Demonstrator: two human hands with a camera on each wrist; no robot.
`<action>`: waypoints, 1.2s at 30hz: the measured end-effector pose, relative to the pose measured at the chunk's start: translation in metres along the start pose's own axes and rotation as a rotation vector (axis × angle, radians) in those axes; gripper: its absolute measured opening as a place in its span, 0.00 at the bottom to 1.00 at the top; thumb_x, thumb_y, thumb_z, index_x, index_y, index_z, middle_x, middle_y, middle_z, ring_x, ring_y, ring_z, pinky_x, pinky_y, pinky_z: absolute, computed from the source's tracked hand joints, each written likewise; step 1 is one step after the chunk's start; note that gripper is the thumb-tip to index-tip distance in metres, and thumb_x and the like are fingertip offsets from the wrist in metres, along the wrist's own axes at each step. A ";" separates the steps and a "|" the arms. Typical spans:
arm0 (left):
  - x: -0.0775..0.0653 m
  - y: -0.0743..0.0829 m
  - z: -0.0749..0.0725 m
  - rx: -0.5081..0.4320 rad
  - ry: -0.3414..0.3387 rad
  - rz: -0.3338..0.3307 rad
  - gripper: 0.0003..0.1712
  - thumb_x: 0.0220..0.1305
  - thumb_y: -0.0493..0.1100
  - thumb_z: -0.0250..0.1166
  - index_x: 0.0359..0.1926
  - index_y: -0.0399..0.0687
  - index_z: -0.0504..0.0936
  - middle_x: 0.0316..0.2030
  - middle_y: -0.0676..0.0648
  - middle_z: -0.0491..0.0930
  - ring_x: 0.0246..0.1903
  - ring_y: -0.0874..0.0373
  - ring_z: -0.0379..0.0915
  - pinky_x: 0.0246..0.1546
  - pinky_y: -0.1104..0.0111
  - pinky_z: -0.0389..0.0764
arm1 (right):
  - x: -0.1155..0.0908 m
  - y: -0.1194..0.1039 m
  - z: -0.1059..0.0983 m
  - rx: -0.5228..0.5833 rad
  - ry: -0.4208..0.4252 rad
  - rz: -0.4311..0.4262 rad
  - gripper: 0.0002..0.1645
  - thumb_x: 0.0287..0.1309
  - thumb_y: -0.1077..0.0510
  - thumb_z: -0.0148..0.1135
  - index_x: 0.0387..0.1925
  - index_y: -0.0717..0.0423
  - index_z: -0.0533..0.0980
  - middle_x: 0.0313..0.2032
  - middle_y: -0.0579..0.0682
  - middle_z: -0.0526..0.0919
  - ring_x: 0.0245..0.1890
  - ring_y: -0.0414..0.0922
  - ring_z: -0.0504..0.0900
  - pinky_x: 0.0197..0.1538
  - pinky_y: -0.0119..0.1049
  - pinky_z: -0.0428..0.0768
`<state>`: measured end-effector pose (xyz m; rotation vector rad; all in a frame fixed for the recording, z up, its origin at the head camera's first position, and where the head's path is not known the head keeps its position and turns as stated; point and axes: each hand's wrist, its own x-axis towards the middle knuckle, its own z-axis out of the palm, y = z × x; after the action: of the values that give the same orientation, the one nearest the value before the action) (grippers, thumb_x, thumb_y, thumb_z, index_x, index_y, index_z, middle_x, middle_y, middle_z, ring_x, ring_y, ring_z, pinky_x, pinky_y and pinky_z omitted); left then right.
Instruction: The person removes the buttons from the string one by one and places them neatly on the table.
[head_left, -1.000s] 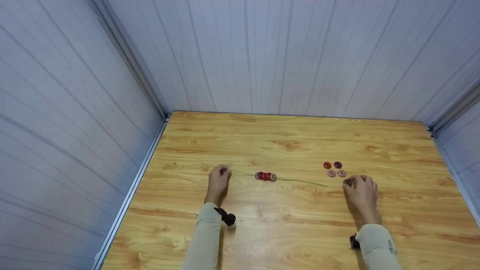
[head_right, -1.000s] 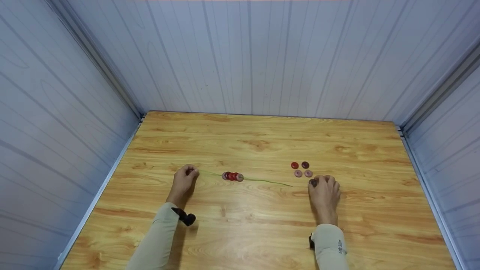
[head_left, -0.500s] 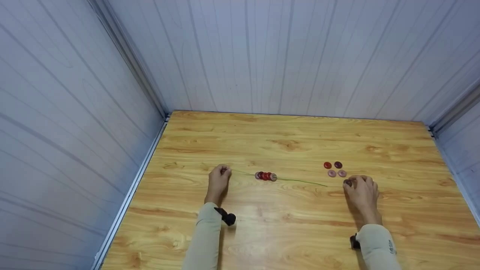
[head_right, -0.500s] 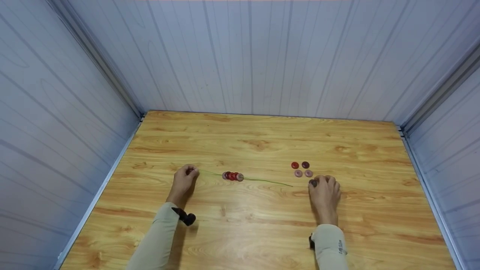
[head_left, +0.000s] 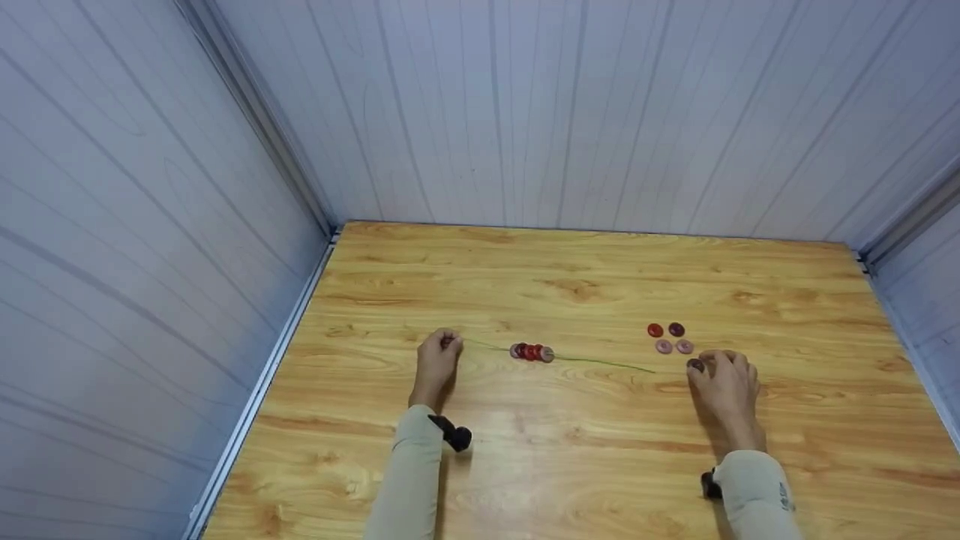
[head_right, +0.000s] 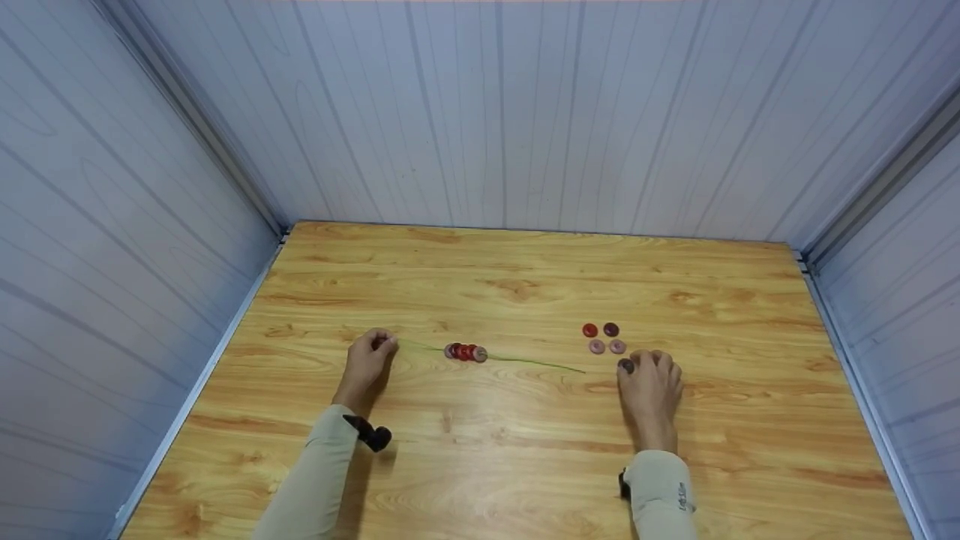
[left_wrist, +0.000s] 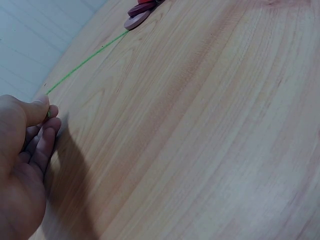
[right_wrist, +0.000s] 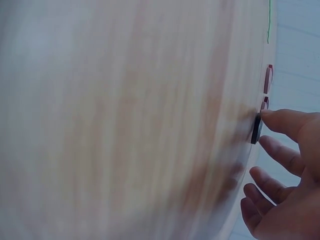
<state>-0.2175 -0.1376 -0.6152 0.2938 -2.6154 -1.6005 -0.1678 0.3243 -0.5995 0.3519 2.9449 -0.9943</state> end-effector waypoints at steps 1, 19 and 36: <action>0.000 0.000 0.000 -0.004 0.001 -0.001 0.07 0.67 0.39 0.60 0.40 0.39 0.80 0.36 0.44 0.80 0.38 0.55 0.75 0.40 0.65 0.77 | 0.000 0.000 0.000 0.003 0.000 0.002 0.25 0.65 0.52 0.56 0.58 0.63 0.69 0.63 0.70 0.59 0.62 0.68 0.54 0.60 0.65 0.52; 0.000 0.001 -0.001 0.013 -0.014 -0.015 0.08 0.68 0.40 0.59 0.42 0.40 0.80 0.38 0.44 0.80 0.40 0.54 0.75 0.43 0.65 0.77 | -0.002 -0.015 -0.005 0.039 0.058 -0.049 0.23 0.64 0.56 0.57 0.57 0.63 0.71 0.62 0.69 0.61 0.63 0.69 0.54 0.60 0.65 0.53; 0.000 -0.001 0.000 -0.017 -0.008 -0.007 0.07 0.68 0.39 0.59 0.41 0.40 0.80 0.37 0.45 0.79 0.38 0.55 0.74 0.41 0.65 0.76 | -0.002 -0.033 0.001 0.113 0.096 -0.094 0.19 0.62 0.56 0.60 0.51 0.62 0.74 0.60 0.67 0.65 0.61 0.66 0.59 0.61 0.62 0.55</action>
<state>-0.2171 -0.1379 -0.6165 0.2962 -2.6079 -1.6287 -0.1735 0.2980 -0.5804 0.2735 3.0231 -1.1919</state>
